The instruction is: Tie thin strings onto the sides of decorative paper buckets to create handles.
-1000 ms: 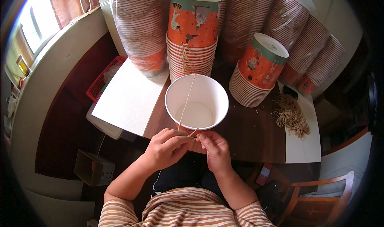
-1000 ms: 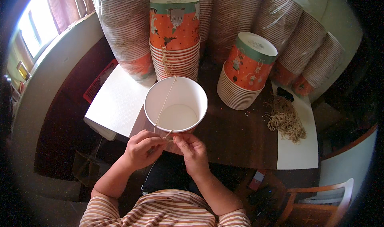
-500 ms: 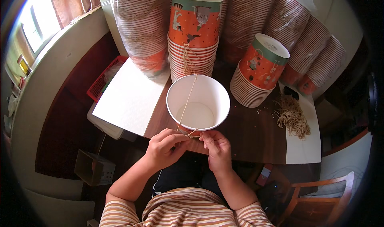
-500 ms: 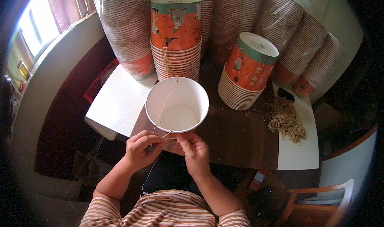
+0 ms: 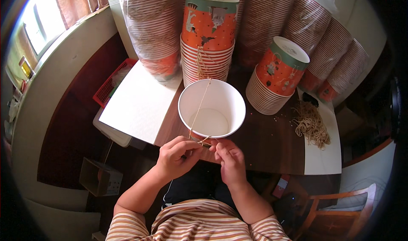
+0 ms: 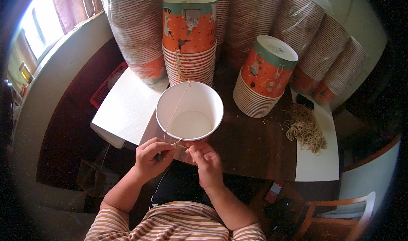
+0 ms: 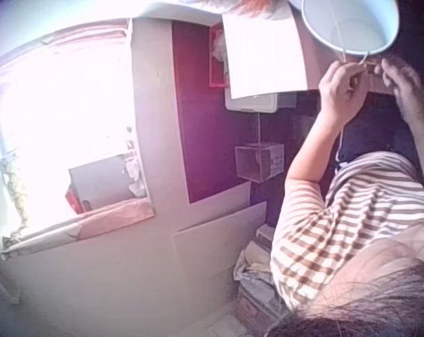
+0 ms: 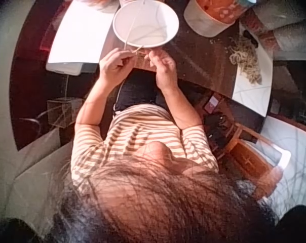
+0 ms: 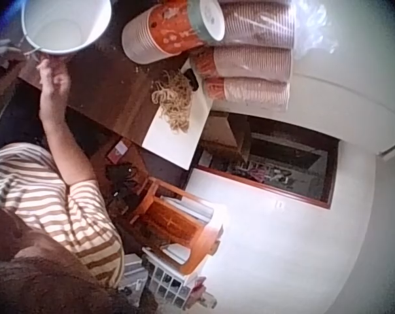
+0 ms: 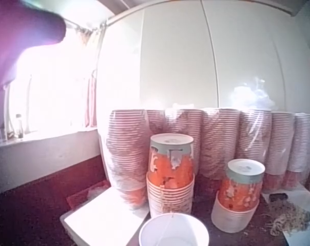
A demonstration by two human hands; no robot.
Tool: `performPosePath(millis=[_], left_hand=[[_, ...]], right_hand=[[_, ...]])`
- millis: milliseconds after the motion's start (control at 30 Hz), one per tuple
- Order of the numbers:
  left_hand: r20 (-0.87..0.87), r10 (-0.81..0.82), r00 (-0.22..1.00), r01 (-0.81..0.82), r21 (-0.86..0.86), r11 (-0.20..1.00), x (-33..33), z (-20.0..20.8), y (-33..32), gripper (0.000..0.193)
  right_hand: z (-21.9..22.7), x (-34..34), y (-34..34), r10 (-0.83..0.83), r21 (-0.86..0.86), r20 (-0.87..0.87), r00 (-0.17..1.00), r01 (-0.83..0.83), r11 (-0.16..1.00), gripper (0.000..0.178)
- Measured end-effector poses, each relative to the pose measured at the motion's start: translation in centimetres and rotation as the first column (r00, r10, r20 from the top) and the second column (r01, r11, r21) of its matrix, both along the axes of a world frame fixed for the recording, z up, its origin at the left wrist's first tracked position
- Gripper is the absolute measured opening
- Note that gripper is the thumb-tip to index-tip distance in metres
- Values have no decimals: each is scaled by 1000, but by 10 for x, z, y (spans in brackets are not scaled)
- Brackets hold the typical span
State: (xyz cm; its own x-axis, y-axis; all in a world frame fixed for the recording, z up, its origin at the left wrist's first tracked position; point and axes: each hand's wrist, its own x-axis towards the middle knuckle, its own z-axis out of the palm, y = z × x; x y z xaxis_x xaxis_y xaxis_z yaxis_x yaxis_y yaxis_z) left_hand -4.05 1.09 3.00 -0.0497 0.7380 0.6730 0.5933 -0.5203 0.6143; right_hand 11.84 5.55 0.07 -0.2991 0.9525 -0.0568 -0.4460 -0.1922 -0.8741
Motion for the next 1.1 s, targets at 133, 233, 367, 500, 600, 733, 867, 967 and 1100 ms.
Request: performPosePath(millis=[133, 233, 367, 500, 600, 733, 867, 967, 1100], left_hand=[[24, -11, 1000, 11, -4, 1000, 1, -1, 0, 14], [33, -27, 999, 27, 5, 1000, 0, -2, 0, 14], [20, -22, 1000, 21, 3, 1000, 0, -4, 1, 15], [53, -17, 998, 16, 9, 1000, 0, -3, 1, 26], [59, 5, 998, -4, -21, 1000, 1, 4, -1, 32], [-37, 55, 998, -57, -53, 997, 7, 11, 1, 34], [-49, 50, 998, -54, -81, 995, 8, 9, 0, 32], [1, 45, 999, -45, -135, 990, 8, 8, -1, 29], [57, 24, 998, -13, -187, 982, 7, 11, -2, 23]], right_hand=[[-5, -3, -2, 222, -49, -124, 967, -229, 972, 24], [3, -13, -4, 192, -63, -167, 967, -205, 977, 19], [10, -18, -5, 108, -70, -180, 978, -122, 990, 9], [9, -17, -5, 57, -65, -131, 990, -66, 996, 7], [-1, -12, -3, 100, 9, -101, 990, -99, 995, 12], [6, -12, -5, 141, 8, -119, 983, -141, 990, 14], [5, -11, -5, 139, 85, -70, 988, -133, 987, 15], [3, -11, -5, 131, 103, -50, 990, -125, 987, 14], [-3, -10, -2, 26, 219, 104, 994, -49, 974, 12]])
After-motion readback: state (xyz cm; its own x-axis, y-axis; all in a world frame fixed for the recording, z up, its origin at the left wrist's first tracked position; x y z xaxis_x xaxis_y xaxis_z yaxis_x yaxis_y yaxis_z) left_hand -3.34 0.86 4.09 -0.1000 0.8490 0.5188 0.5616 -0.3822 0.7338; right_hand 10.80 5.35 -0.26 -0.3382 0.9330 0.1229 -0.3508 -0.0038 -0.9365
